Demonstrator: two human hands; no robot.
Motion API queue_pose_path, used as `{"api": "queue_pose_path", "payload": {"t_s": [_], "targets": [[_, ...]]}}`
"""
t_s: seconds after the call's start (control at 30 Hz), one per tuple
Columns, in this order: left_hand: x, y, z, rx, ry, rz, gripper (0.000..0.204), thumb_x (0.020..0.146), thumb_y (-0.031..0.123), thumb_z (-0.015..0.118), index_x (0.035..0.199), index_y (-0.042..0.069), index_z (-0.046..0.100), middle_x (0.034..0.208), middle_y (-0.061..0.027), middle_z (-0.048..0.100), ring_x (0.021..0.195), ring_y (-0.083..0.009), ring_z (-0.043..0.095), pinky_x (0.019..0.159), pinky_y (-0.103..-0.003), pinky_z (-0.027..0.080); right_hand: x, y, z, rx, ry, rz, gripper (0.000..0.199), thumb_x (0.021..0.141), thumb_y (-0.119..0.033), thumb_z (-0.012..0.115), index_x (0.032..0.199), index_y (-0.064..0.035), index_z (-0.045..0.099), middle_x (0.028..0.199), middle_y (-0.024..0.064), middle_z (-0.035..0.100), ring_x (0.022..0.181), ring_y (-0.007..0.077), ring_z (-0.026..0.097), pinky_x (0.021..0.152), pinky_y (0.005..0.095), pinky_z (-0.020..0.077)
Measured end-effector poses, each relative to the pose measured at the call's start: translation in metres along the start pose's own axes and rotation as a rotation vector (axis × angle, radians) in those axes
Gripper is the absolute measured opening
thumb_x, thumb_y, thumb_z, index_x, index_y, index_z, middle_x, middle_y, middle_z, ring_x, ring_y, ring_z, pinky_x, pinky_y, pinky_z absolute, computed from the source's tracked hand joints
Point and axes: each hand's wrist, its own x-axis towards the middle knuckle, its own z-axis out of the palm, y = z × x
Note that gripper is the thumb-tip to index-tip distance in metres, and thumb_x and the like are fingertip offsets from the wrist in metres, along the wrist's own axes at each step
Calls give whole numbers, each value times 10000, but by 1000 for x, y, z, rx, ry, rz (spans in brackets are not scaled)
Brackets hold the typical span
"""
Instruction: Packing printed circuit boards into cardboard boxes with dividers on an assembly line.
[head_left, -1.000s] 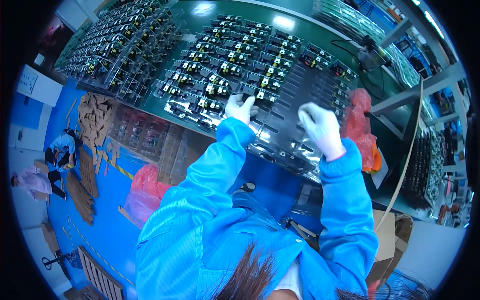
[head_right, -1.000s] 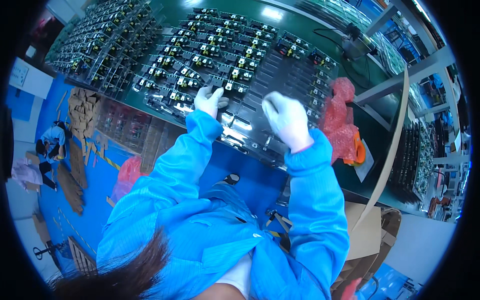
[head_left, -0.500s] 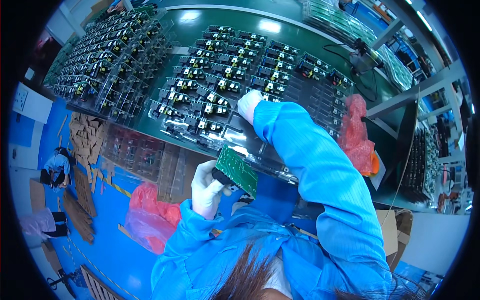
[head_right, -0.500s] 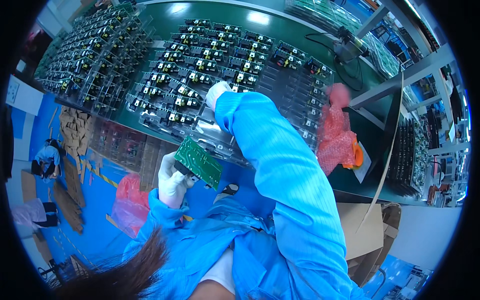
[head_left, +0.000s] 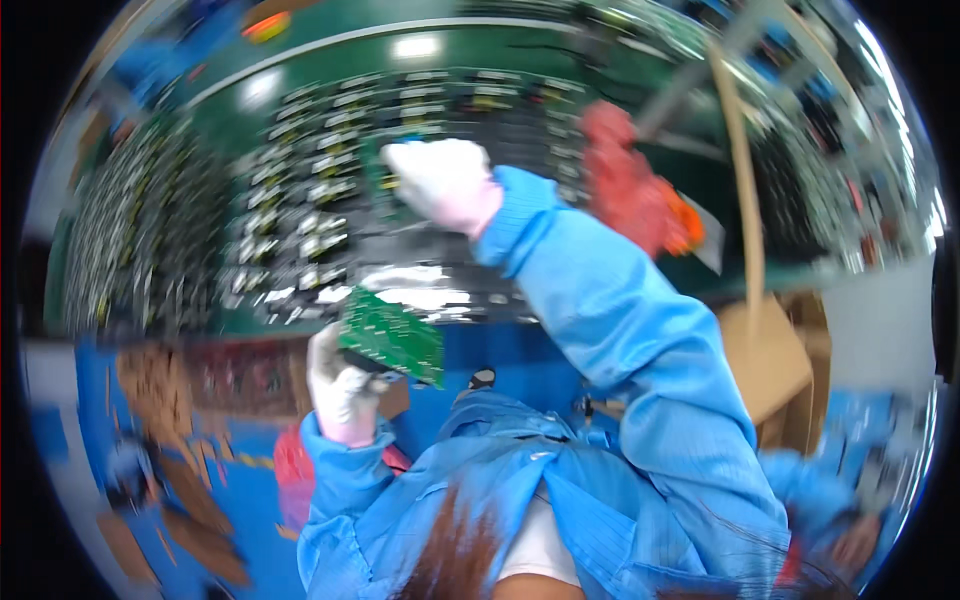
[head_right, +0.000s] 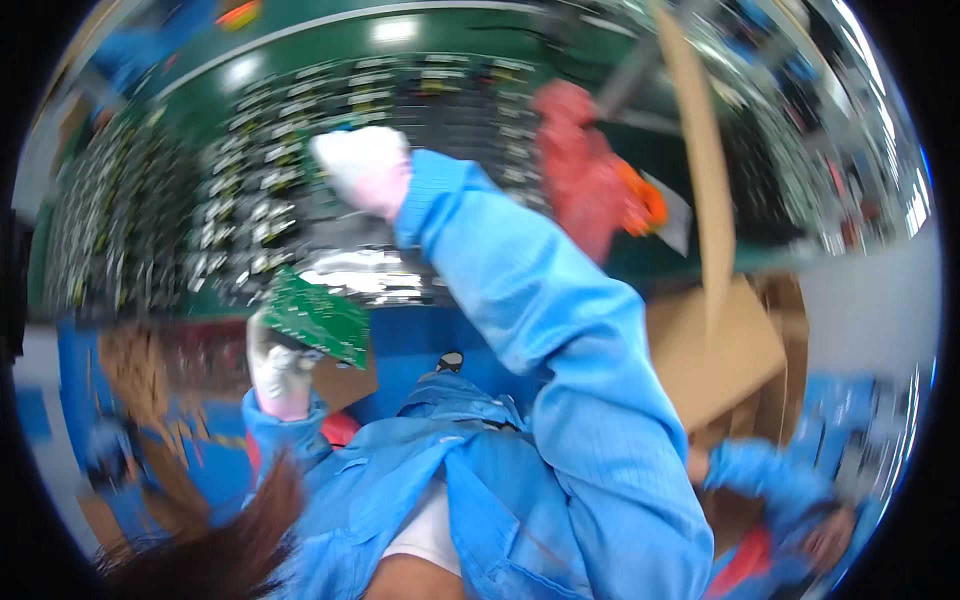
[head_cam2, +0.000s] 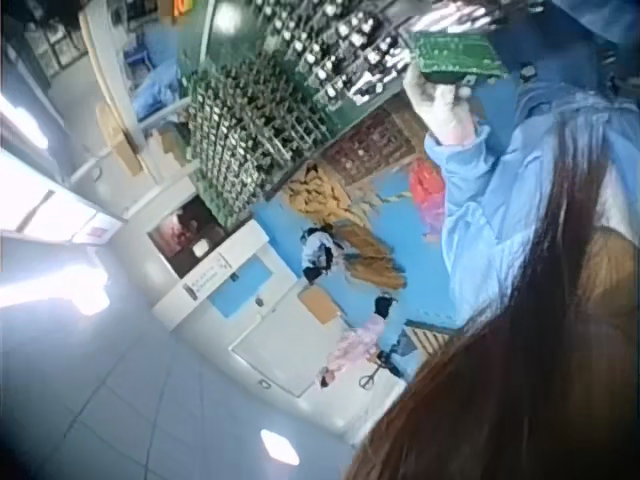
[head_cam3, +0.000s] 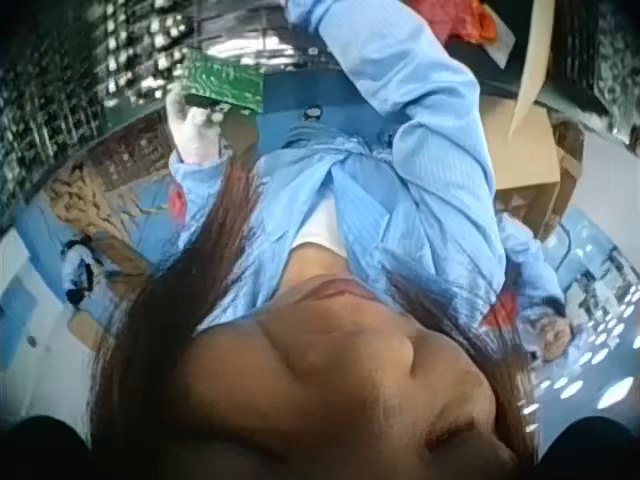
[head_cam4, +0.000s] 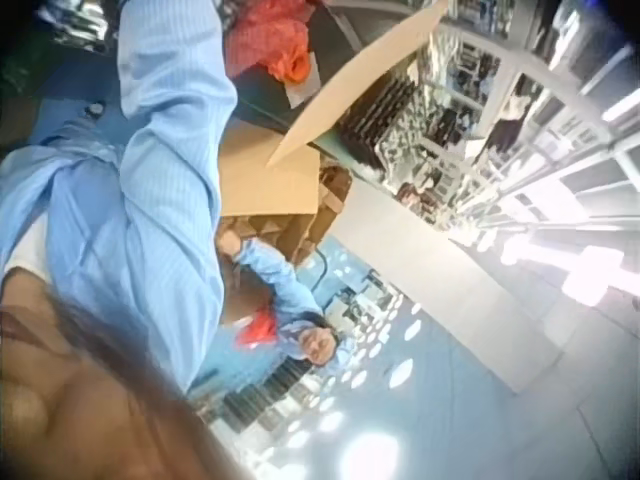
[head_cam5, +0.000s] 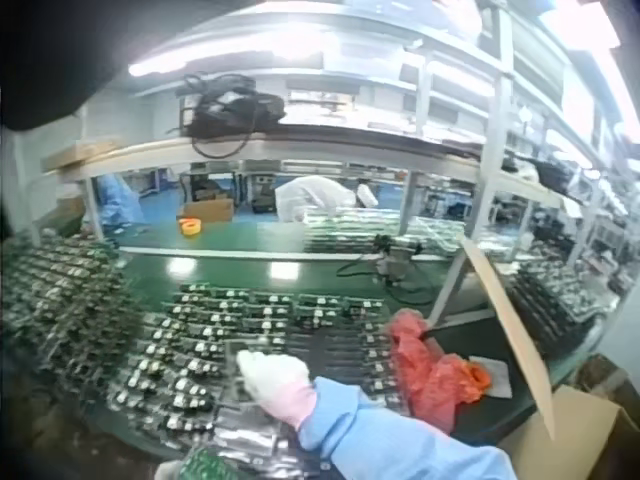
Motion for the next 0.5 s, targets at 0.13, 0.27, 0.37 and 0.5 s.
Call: {"api": "queue_pose_path", "payload": {"t_s": [0.13, 0.27, 0.37, 0.5], "targets": [[31, -5, 4, 224, -230, -66, 588, 675, 70, 569, 1239, 78, 404, 1098, -124, 536, 828, -194, 563, 613, -230, 487, -65, 13, -71, 221, 569, 250, 265, 616, -154, 586, 875, -95, 591, 740, 51, 620, 580, 248, 586, 515, 322, 470], [30, -30, 102, 161, -504, -226, 620, 690, 66, 557, 1276, 96, 356, 1148, -112, 512, 898, -206, 553, 721, -298, 493, -167, 8, -169, 169, 903, 452, 309, 572, -23, 614, 877, -66, 597, 707, 29, 605, 503, 178, 531, 463, 258, 428], [30, -60, 152, 332, -709, -199, 560, 723, 74, 557, 1250, 87, 364, 1112, -103, 520, 899, -194, 547, 787, -306, 463, -272, -37, -272, 10, 1001, 693, 316, 572, 30, 619, 883, -25, 597, 703, 37, 610, 470, 85, 492, 425, 210, 400], [-12, -110, 246, 896, -1059, 266, 467, 726, 79, 607, 1154, 67, 423, 1041, -77, 534, 835, -170, 539, 775, -275, 438, -421, -97, -358, -272, 955, 943, 424, 645, 132, 521, 1056, 31, 501, 819, 159, 625, 581, 140, 579, 497, 200, 469]]}}
